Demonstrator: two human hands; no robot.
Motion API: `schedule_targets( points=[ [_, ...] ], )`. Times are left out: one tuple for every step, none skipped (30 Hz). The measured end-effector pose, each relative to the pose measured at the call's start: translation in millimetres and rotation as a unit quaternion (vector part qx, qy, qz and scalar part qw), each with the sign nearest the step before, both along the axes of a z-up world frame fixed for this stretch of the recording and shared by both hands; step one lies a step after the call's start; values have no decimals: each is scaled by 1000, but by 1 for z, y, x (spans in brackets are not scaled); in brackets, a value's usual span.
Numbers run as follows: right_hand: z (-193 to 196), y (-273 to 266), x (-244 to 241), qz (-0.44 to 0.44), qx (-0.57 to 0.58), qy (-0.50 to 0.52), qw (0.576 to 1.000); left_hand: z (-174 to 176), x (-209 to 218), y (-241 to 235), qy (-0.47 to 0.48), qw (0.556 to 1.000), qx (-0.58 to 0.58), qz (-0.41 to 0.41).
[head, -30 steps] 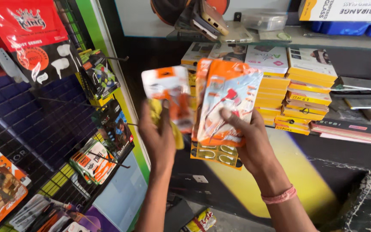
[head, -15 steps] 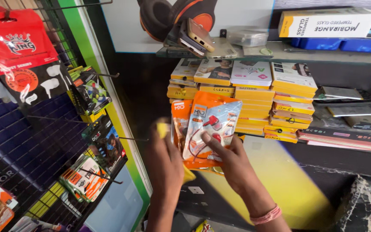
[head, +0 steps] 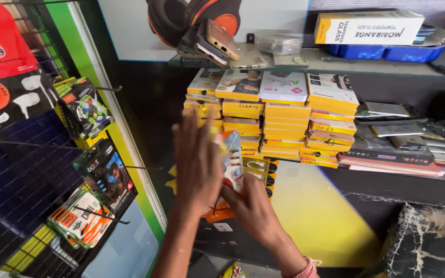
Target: The person wipes the packaging of various electronic accessories, including earphones and headphones, using a yellow cloth. They handle each item individually, wiping the front and back before placing them back on the display rack.
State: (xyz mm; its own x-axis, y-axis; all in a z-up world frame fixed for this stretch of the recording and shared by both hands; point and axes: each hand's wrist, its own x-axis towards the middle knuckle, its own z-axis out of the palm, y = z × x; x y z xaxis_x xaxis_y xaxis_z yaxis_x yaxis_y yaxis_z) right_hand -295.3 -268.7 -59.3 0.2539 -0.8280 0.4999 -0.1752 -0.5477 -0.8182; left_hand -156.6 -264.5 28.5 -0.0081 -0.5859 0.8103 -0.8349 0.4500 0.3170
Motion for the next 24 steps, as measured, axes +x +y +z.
schedule_targets(
  points=[
    [1,0,1,-7,34,-20,999,0,2,-2,25,1000,-1,11],
    [2,0,1,-13,69,-40,997,-2,1,0,21,1000,0,-11],
    [2,-1,0,-20,101,-60,993,-7,-4,6,17,999,0,-32],
    [3,-4,-1,-35,94,-78,992,-12,-9,13,13,998,-1,-54],
    [4,-9,0,-47,87,-97,990,-19,-14,22,1,997,9,-71],
    [4,-11,-1,-59,80,-116,988,-29,-23,34,-11,996,20,-88],
    [1,-11,-3,-49,88,-115,988,-36,-27,41,-23,994,32,-103],
    [0,-10,-5,-39,95,-113,988,-40,-25,40,-19,995,25,-97],
    [-1,-9,-8,-30,103,-110,988,-45,-24,37,-12,995,19,-93],
    [-1,-6,-9,-25,99,-105,989,-49,-21,34,-5,996,12,-88],
    [1,-2,-9,-18,94,-101,990,-51,-15,26,20,997,-18,-68],
    [6,2,-9,-12,88,-97,991,-52,-8,17,46,997,-49,-47],
    [13,5,-8,-22,137,-106,985,-52,2,7,69,994,-80,-26],
    [21,7,-7,-32,186,-115,975,-53,10,-1,239,970,47,-7],
    [27,10,-8,-43,237,-121,963,-58,16,-5,399,900,176,11],
    [34,10,-8,-15,242,-169,955,-62,23,-11,361,928,89,12],
    [40,9,-9,13,248,-217,944,-66,29,-14,319,948,3,14],
    [44,9,-10,40,253,-265,929,-70,33,-14,272,958,-83,15],
    [48,8,-11,40,248,-267,930,-73,35,-15,349,937,-27,-1],
    [51,7,-13,40,242,-269,931,-75,36,-14,421,906,29,-17],
    [53,5,-15,41,237,-270,932,-75,35,-12,491,867,85,-32],
    [53,4,-16,32,238,-264,934,-74,33,-10,495,862,90,-57],
    [53,4,-15,24,238,-258,936,-70,29,-8,498,858,94,-80],
    [53,3,-14,17,239,-252,938,-65,26,-4,502,853,98,-104]
  ],
)
